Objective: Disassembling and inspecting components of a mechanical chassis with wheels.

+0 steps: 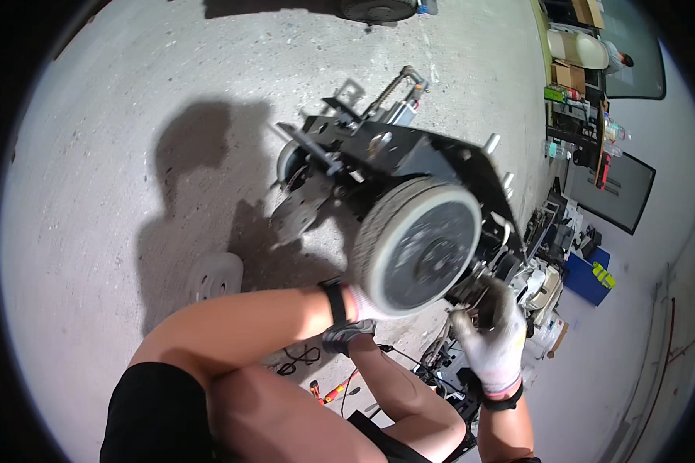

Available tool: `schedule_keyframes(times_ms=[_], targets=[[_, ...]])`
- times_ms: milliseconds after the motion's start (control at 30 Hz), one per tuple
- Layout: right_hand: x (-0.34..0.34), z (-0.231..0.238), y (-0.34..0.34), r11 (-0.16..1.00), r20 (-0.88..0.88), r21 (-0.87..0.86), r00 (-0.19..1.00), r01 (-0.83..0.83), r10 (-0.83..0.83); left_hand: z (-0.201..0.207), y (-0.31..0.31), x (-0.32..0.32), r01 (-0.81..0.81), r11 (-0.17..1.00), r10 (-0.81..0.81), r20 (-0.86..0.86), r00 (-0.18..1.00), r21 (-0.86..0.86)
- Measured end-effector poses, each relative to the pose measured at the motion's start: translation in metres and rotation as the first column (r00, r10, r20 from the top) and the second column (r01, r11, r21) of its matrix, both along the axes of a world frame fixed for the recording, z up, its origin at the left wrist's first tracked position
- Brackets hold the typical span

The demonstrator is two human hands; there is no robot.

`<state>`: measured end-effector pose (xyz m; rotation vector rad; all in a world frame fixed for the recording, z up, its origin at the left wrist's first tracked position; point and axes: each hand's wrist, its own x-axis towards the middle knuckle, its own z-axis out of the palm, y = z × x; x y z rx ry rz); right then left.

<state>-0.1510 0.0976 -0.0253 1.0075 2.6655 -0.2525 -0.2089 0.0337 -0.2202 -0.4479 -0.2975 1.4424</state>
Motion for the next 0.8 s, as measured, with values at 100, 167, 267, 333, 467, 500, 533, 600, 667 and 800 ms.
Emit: schedule_keyframes(times_ms=[100,167,267,333,467,500,533,600,667,800], targets=[[0.029,0.006,-0.005,0.993,0.005,0.071,0.996,-0.093,0.093,-0.027,-0.03,0.01,-0.02,0.995,0.011,0.092,0.996,0.096],[0.039,0.001,-0.002,0.945,0.007,0.222,0.97,-0.239,0.244,-0.039,-0.041,0.017,-0.028,0.987,0.003,0.155,0.988,0.16],[0.054,-0.014,0.008,0.943,0.027,0.324,0.997,-0.075,0.07,-0.061,-0.041,0.018,-0.03,0.971,-0.031,0.248,0.968,0.239],[0.057,-0.012,0.018,0.945,0.008,0.322,0.998,0.057,-0.063,-0.068,-0.033,0.027,-0.039,0.958,-0.053,0.309,0.95,0.285],[0.063,-0.009,0.022,0.971,-0.082,0.228,0.995,0.067,-0.05,-0.078,-0.034,0.021,-0.04,0.938,-0.096,0.37,0.924,0.344],[0.066,-0.007,0.023,0.975,-0.13,0.211,0.991,0.065,-0.039,-0.069,-0.037,0.013,-0.005,0.965,-0.057,0.227,0.972,0.263],[0.068,-0.006,0.022,0.974,-0.14,0.21,0.989,0.082,-0.053,-0.059,-0.038,0.006,0.015,0.984,-0.028,0.072,0.997,0.178],[0.072,-0.009,0.024,0.981,-0.145,0.175,0.988,0.083,-0.057,-0.06,-0.033,0.005,0.038,0.996,-0.031,-0.089,0.996,0.075],[0.077,-0.009,0.02,0.982,-0.136,0.13,0.984,0.136,-0.118,-0.057,-0.026,0.008,0.066,0.994,-0.056,-0.106,0.993,0.089],[0.09,-0.009,0.015,0.992,-0.119,0.076,0.989,0.102,-0.092,-0.054,-0.008,0.01,0.117,0.986,-0.099,-0.143,0.985,0.119]])
